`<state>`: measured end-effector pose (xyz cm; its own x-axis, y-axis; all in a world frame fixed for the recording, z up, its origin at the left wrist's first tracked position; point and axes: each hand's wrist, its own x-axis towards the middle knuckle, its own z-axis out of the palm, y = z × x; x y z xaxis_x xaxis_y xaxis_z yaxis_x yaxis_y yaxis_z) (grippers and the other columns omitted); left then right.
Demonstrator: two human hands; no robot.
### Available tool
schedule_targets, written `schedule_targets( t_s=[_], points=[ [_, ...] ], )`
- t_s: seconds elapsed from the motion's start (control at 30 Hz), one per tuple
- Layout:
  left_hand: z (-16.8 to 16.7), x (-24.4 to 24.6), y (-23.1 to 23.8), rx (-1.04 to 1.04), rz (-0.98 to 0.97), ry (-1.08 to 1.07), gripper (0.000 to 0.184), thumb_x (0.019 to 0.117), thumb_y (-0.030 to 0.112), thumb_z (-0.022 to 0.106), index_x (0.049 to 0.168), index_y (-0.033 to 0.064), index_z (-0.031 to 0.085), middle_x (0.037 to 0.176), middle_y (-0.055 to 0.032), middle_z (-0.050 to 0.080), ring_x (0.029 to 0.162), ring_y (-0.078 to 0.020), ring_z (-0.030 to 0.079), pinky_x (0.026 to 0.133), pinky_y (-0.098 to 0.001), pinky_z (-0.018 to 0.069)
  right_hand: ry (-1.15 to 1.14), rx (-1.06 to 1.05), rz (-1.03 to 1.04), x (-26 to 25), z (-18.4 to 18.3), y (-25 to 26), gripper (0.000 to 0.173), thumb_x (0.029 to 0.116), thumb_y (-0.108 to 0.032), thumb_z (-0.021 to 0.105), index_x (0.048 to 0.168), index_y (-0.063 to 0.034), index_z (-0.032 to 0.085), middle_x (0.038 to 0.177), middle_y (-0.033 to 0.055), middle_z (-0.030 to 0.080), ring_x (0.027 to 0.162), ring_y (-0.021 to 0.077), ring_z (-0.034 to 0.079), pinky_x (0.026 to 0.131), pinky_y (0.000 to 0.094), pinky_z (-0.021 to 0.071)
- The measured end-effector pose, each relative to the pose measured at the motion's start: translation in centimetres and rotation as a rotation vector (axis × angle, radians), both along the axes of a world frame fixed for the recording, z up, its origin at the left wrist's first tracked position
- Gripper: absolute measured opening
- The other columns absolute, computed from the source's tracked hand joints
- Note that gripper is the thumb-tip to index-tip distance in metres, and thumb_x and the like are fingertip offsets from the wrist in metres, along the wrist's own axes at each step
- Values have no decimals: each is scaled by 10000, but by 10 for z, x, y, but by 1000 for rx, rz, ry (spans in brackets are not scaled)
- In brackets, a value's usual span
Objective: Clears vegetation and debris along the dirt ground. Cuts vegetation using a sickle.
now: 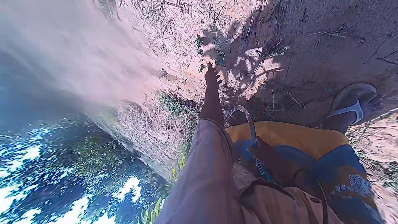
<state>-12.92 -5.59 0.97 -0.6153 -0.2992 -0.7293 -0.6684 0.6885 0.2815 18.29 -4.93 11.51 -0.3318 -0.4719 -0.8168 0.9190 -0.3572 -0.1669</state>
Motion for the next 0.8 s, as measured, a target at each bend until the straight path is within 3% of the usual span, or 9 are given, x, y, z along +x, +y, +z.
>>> schedule_targets(
  t_s=[0.13, 0.23, 0.33, 0.47, 0.53, 0.6, 0.67, 0.73, 0.8],
  points=[
    [-13, -17, 37, -97, -203, -112, 536, 1140, 391, 274, 1521, 37, 406, 1487, -224, 513, 1289, -331, 581, 1007, -485, 497, -125, -74, 75, -15, 14, 30, 451, 1063, -263, 586, 1407, -44, 393, 930, 91, 557, 658, 147, 608, 628, 308, 544],
    [-22, -22, 48, -214, -516, -126, 403, 1120, 122, 373, 1467, -78, 418, 1492, -287, 458, 1312, -359, 547, 1042, -462, 495, -123, -54, 72, 0, 0, 8, 437, 1053, -286, 606, 1367, -51, 411, 908, 95, 572, 615, 152, 622, 597, 315, 570],
    [-24, -21, 41, -129, -624, -69, 398, 1092, 40, 399, 1464, -100, 426, 1485, -305, 464, 1322, -361, 538, 1069, -458, 478, -114, -39, 71, 7, -6, -4, 427, 1049, -306, 611, 1348, -64, 426, 895, 96, 588, 601, 162, 634, 587, 326, 585],
    [-21, -16, 41, 17, -420, -24, 408, 1141, 153, 313, 1484, -47, 404, 1463, -286, 474, 1231, -356, 596, 953, -471, 549, -138, -58, 131, -13, 7, 12, 444, 1065, -285, 585, 1397, -43, 416, 937, 125, 587, 683, 202, 633, 669, 367, 560],
    [-17, -15, 46, 49, -355, -30, 416, 1139, 156, 323, 1507, -33, 372, 1516, -284, 426, 1286, -376, 559, 974, -499, 537, -140, -54, 125, -14, 9, 15, 429, 1066, -275, 581, 1386, -40, 417, 931, 115, 579, 673, 181, 625, 658, 348, 557],
    [-9, -16, 50, 66, -366, -86, 441, 1141, 130, 297, 1559, -9, 276, 1561, -269, 364, 1298, -340, 543, 998, -443, 528, -141, -61, 124, -15, 10, 19, 430, 1073, -268, 568, 1395, -38, 400, 945, 104, 558, 678, 162, 611, 655, 326, 547],
    [-6, -15, 51, 28, -506, -127, 440, 1133, 89, 294, 1558, -24, 275, 1446, -265, 445, 1074, -245, 603, 869, -324, 538, -140, -54, 131, -13, 8, 19, 436, 1073, -268, 569, 1402, -33, 406, 964, 127, 571, 704, 194, 624, 678, 356, 551],
    [-19, -16, 40, -72, -739, -120, 349, 1106, 85, 384, 1417, -65, 441, 1134, -197, 561, 829, -182, 594, 743, -297, 527, -120, -40, 140, -10, 5, 14, 435, 1065, -283, 583, 1383, -37, 419, 943, 130, 588, 696, 209, 643, 676, 371, 567],
    [-26, -17, 35, -170, -805, -169, 388, 1101, 163, 447, 1404, -70, 511, 1262, -276, 607, 1041, -330, 638, 940, -481, 510, -107, -49, 145, -13, 6, 17, 449, 1064, -282, 584, 1402, -40, 414, 963, 138, 592, 714, 218, 643, 694, 387, 562]
  ],
)
